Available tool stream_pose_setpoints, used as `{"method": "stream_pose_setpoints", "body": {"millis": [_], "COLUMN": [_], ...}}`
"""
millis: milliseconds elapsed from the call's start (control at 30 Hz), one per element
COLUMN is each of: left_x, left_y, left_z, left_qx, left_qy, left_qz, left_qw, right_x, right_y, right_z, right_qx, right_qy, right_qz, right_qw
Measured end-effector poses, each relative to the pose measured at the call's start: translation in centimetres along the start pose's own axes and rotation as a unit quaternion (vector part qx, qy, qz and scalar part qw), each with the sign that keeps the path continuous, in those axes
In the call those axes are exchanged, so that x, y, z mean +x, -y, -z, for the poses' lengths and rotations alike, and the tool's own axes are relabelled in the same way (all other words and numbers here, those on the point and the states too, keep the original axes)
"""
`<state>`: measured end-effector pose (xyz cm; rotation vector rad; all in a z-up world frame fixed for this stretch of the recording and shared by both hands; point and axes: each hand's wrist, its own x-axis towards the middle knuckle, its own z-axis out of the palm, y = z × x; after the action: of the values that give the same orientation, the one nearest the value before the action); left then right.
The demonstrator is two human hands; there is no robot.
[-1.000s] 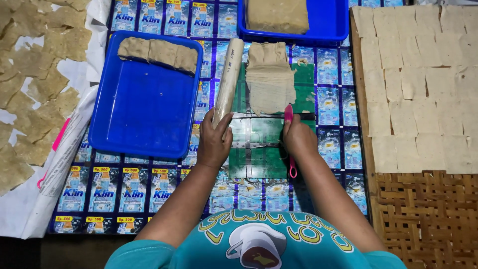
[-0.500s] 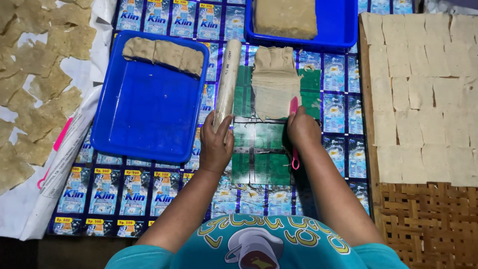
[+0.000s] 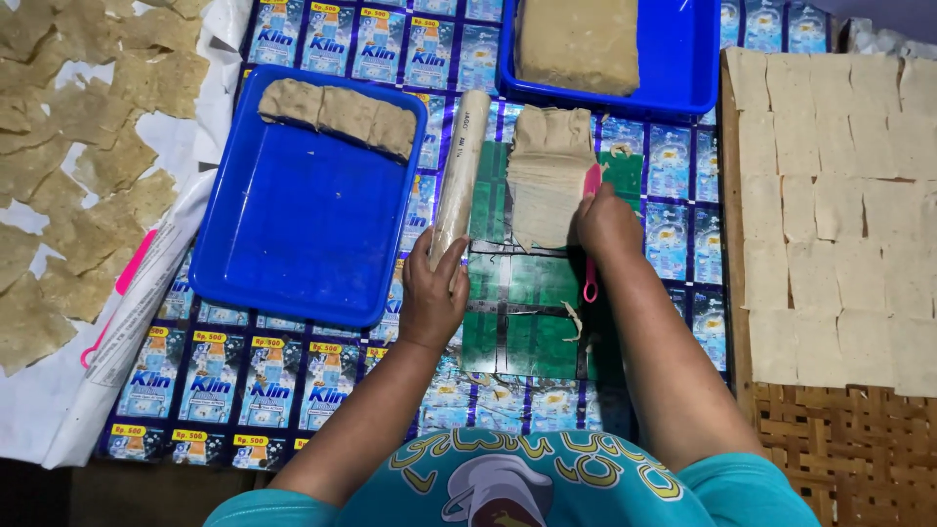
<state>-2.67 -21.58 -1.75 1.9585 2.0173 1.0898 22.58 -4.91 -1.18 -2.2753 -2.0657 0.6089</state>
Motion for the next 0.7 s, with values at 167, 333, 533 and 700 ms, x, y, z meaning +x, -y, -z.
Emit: {"method": "stream_pose_setpoints", "body": {"millis": [167,333,533,700], "left_x": [0.1,-0.1,0.0,-0.1], "left_y": [0.4,0.2,0.3,0.5], "left_z": [-0.4,-0.2,-0.1,-0.1], "left_qx": [0.000,-0.001,-0.008,-0.012], "left_qy": [-0.014,-0.016,-0.019,-0.022], "left_qz": [-0.008,-0.009,-0.016,-0.020], "left_qw": [1.000,1.000,1.000,0.999], "right_x": [-3.3,-10.3,-12.1,-11.5], "right_y": [2.1,6.2,7.1,7.1], "right_z": [0.6,0.0,-1.9,-2.8], "right_qx": [0.010,0.041,0.021,-0.004], "right_qy": [-0.010,0.040,0.089,0.090], "right_qz": [0.023,0.046,0.055,0.042], "right_qw": [1.000,0.997,0.994,0.995]}}
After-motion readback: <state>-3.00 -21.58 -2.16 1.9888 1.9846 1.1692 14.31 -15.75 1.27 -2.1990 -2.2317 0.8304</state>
